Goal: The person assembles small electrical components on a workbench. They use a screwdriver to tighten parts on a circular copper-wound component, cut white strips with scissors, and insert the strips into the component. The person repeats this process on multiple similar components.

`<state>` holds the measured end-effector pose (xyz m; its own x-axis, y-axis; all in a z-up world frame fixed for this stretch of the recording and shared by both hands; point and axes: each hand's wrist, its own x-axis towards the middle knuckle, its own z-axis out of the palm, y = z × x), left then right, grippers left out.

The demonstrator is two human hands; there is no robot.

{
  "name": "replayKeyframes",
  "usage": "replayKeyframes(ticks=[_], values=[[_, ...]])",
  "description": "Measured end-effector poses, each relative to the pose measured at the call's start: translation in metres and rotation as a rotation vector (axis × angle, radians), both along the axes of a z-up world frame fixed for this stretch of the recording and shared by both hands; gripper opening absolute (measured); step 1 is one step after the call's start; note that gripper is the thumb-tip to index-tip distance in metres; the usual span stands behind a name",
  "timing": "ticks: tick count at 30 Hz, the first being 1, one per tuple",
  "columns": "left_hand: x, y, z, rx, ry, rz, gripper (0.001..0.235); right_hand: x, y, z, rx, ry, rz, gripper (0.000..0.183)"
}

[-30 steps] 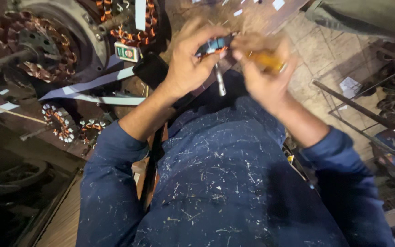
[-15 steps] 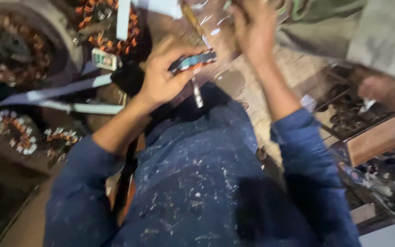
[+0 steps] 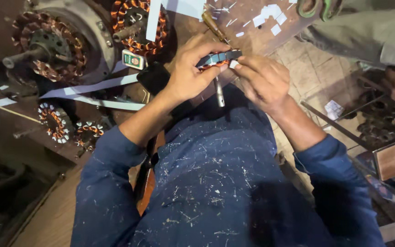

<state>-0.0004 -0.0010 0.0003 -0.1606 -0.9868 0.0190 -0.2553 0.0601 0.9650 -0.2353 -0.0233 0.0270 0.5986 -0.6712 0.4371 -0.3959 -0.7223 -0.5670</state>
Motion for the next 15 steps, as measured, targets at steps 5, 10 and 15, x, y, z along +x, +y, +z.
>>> replayKeyframes(ticks=[5,10,15], values=[[0.001,0.001,0.002,-0.061,0.021,-0.021,0.037,0.000,-0.011,0.002,0.079,-0.017,0.071,0.021],[0.006,-0.003,0.005,-0.117,0.029,-0.065,0.037,-0.002,-0.008,0.001,0.370,-0.101,0.011,0.027],[0.001,-0.001,0.006,-0.093,0.071,-0.036,0.030,0.008,-0.006,0.010,0.199,-0.047,-0.014,0.026]])
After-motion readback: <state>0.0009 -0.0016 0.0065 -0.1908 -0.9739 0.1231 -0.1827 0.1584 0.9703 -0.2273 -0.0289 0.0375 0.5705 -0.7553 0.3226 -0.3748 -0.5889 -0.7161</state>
